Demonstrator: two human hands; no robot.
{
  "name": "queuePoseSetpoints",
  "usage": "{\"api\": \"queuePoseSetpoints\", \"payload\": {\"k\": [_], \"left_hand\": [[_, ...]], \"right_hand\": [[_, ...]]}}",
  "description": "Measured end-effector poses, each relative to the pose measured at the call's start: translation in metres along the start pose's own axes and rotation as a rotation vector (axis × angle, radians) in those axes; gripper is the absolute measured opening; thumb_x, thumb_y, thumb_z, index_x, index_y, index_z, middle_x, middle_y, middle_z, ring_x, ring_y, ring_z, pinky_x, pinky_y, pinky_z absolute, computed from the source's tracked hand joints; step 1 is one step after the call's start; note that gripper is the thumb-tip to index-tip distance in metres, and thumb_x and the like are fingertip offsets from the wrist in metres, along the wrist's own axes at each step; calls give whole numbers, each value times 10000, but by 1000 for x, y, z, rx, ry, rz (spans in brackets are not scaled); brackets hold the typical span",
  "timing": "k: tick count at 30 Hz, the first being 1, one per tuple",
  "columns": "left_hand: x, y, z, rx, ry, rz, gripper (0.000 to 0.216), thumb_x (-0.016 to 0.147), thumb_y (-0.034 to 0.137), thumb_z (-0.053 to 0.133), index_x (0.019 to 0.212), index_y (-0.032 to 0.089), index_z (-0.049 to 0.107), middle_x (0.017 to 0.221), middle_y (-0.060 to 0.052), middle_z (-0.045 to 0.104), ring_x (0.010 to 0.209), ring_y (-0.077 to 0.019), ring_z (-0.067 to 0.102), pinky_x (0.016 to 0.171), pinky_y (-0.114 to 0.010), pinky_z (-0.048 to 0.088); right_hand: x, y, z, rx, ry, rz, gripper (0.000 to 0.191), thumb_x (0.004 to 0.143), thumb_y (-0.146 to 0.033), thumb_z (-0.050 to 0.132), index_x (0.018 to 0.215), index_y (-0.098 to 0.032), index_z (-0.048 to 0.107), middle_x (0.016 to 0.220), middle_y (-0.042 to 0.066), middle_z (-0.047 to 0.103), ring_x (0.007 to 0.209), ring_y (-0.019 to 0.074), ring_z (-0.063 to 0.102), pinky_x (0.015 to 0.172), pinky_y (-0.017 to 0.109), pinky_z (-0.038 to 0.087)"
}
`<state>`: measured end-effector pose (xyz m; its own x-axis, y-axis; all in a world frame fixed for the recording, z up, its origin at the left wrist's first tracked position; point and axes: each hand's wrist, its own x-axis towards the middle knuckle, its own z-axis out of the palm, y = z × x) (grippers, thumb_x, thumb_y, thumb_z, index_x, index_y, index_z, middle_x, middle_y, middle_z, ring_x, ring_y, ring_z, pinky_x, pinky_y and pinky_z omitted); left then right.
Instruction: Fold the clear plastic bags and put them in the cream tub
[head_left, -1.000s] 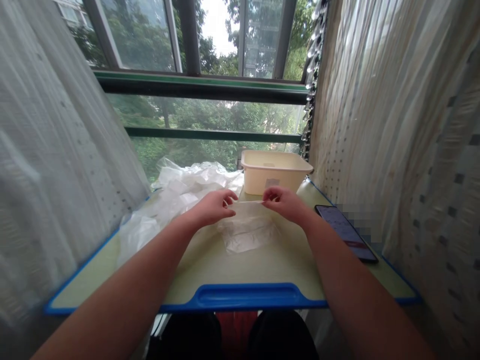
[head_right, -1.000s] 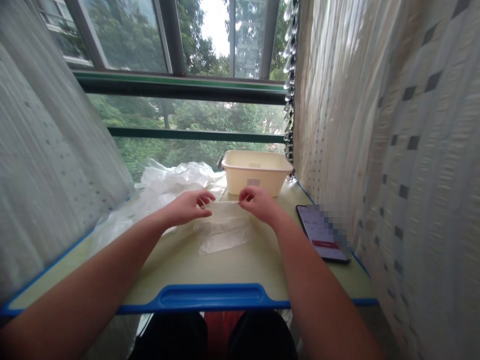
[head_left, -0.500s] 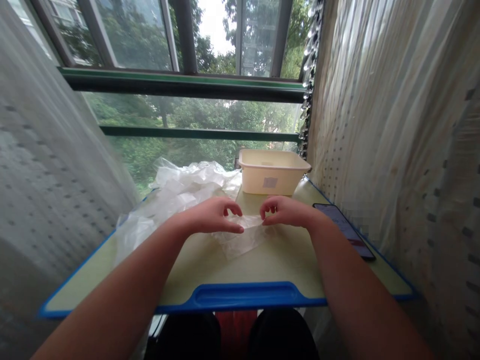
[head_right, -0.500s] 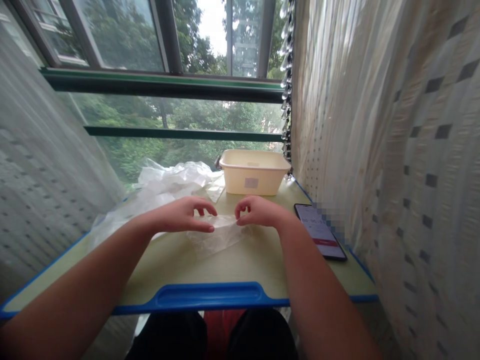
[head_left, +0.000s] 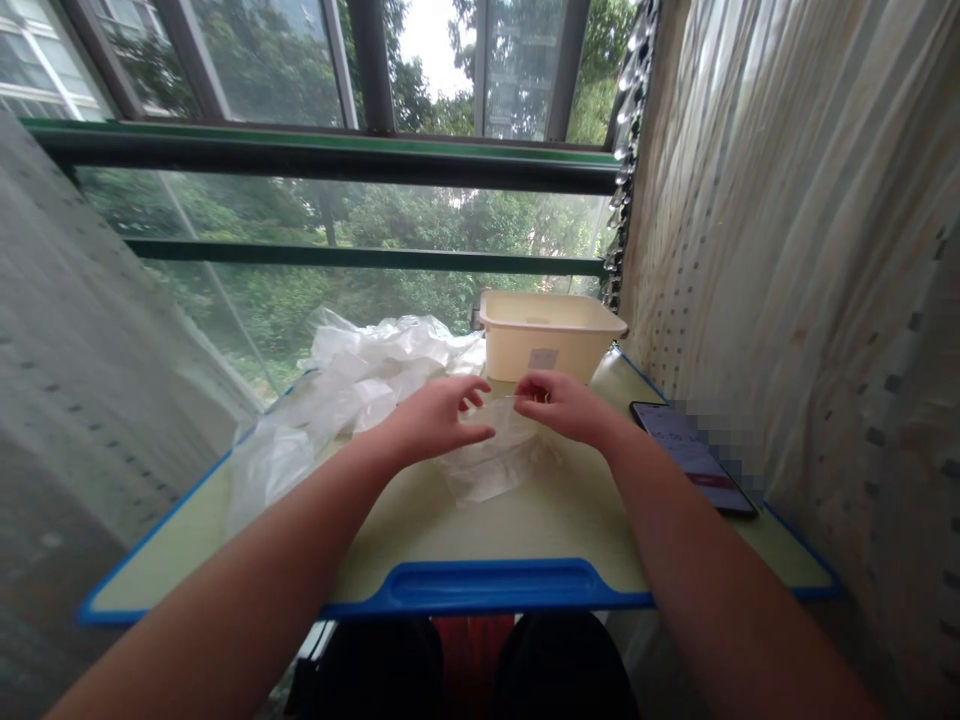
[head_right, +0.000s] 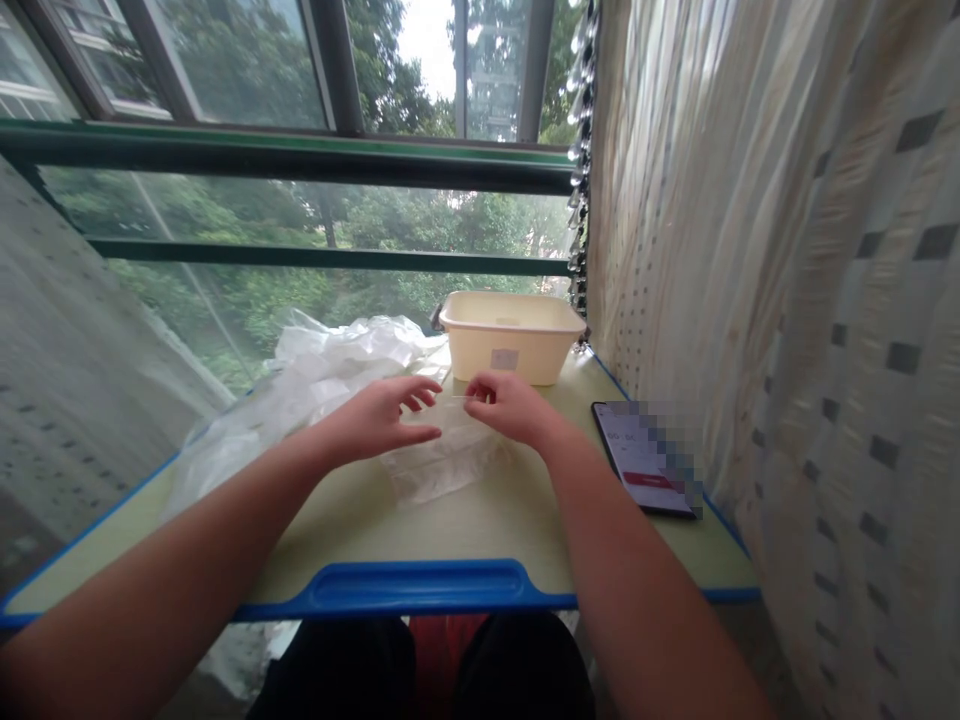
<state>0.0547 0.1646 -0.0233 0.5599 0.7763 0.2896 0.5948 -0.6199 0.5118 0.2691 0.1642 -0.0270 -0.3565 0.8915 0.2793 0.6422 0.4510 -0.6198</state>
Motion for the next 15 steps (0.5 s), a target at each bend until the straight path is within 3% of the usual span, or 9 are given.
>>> {"api": "queuePoseSetpoints", "payload": {"k": [4, 11, 15], "left_hand": [[6, -12, 5, -35, 86, -36, 289, 713, 376, 569, 933, 195, 620, 817, -32, 635, 748, -174, 579, 649, -283, 451], [14, -18, 7, -472, 34, -198, 282, 694, 365, 607, 872, 146, 621, 709, -20, 605, 580, -106, 541, 521, -221, 439], [17, -23, 15, -482, 11, -321, 337, 698, 404, 593, 932, 161, 604, 710, -23, 608, 547, -117, 555, 440, -206, 403]], "right_hand": [[2, 2, 1, 138, 9, 44, 181, 703, -324, 550, 727, -150, 597, 664, -11, 519, 628, 116, 452, 577, 237, 346], [5, 9, 2, 463, -53, 176, 212, 689, -361, 583, 670, -150, 580, 557, -40, 448, 536, 86, 391, 510, 218, 289], [8, 19, 9, 344, -20, 279, 202, 682, -352, 591, 715, -153, 604, 606, -21, 515, 553, 94, 430, 524, 221, 321]]}}
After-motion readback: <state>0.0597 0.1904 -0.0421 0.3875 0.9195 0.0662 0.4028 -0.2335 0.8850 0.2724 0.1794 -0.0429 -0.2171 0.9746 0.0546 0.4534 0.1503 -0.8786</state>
